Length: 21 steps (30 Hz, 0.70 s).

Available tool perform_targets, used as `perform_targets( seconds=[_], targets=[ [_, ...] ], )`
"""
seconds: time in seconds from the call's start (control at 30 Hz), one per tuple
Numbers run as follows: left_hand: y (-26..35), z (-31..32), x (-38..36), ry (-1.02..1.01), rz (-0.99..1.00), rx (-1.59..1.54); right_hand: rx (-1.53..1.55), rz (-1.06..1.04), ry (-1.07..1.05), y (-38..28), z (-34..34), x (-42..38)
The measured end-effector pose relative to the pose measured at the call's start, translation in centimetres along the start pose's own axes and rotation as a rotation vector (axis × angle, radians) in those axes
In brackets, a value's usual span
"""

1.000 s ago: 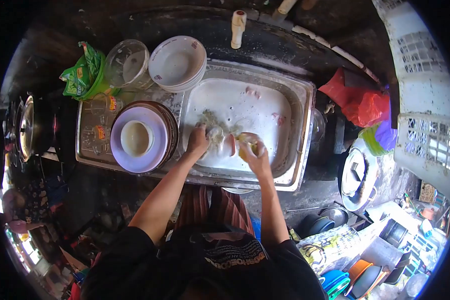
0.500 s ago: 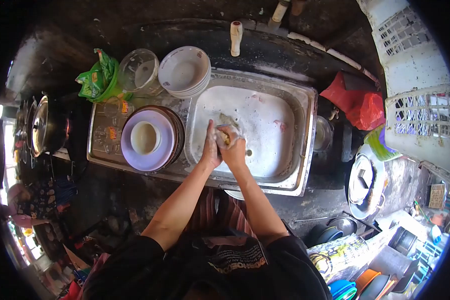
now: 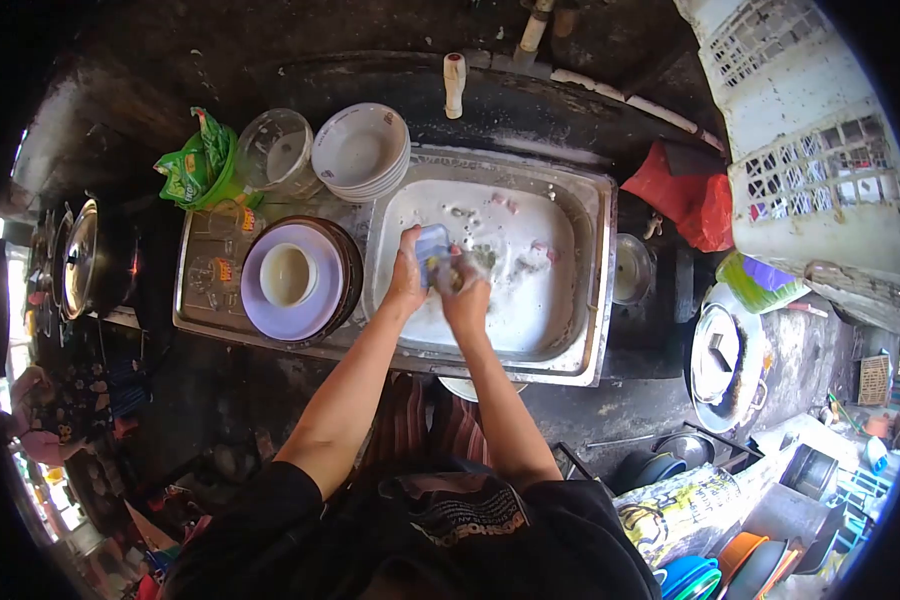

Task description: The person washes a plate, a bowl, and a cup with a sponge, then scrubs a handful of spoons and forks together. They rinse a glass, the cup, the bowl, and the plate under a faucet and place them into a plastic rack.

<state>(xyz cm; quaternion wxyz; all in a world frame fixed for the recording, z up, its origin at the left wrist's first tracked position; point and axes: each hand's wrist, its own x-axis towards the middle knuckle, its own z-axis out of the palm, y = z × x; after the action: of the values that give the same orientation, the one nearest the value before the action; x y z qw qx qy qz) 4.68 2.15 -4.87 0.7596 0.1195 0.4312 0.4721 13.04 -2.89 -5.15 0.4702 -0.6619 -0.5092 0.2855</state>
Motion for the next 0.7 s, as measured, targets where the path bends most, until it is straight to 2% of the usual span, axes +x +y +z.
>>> perform_targets(
  seconds=[0.07, 0.13, 0.2, 0.23, 0.27, 0.3, 0.33, 0.4, 0.43, 0.47, 0.5, 0.53, 0.6, 0.63, 0.67, 0.7],
  targets=[
    [-1.4, -0.3, 0.5, 0.077, 0.119, 0.017, -0.113, 0.064, -0.035, 0.6, -0.3, 0.7],
    [-1.4, -1.3, 1.7, 0.038, 0.135, 0.029, -0.159, -0.061, 0.013, 1.0, 0.8, 0.3],
    [-0.9, -2.7, 1.9, -0.09, 0.078, 0.199, -0.061, -0.123, 0.008, -0.7, -0.1, -0.3],
    [0.4, -2.2, 0.5, -0.116, -0.007, 0.039, 0.132, 0.091, -0.224, -0.6, -1.0, 0.1],
    [1.1, -1.5, -0.2, -0.114, -0.007, 0.044, 0.326, 0.308, -0.455, -1.6, -1.7, 0.5],
    [1.6, -0.6, -1.0, -0.004, 0.032, 0.06, 0.575, 0.613, -0.273, -2.7, -2.3, 0.7],
    [1.9, 0.1, -1.1, 0.097, 0.077, 0.07, 0.574, 0.605, -0.272, -1.3, -1.6, 1.4],
    [0.1, -1.2, 0.7, 0.037, 0.064, 0.119, -0.426, -0.436, -0.04, 2.9, 0.5, 2.3],
    [-1.1, -1.9, 1.5, -0.027, 0.066, 0.098, 0.328, 0.085, -0.018, -1.2, 1.8, 1.6],
    [-1.9, -2.1, 1.8, -0.091, 0.065, 0.075, 0.326, 0.088, -0.012, -3.1, 1.0, 1.6],
    [-1.4, -1.0, 0.9, 0.085, 0.215, 0.232, 0.142, 0.106, -0.007, -4.4, 0.3, 1.7],
    [-1.2, -1.1, 0.9, 0.082, 0.22, 0.231, -0.038, 0.12, -0.002, -5.0, 0.2, 2.0],
    [-0.4, -2.4, 0.5, 0.194, 0.214, 0.346, 0.028, 0.072, 0.051, -3.7, 0.7, 2.6],
    [0.6, -2.7, -0.7, 0.095, -0.019, 0.139, 0.026, 0.143, 0.022, -2.9, 0.2, 3.3],
    [0.6, -2.9, -1.4, 0.101, -0.019, 0.139, 0.024, 0.214, -0.008, -2.8, -0.4, 3.8],
    [0.7, -2.9, -1.9, -0.022, -0.088, -0.031, -0.026, 0.257, -0.008, -2.7, -0.9, 4.3]
  ],
)
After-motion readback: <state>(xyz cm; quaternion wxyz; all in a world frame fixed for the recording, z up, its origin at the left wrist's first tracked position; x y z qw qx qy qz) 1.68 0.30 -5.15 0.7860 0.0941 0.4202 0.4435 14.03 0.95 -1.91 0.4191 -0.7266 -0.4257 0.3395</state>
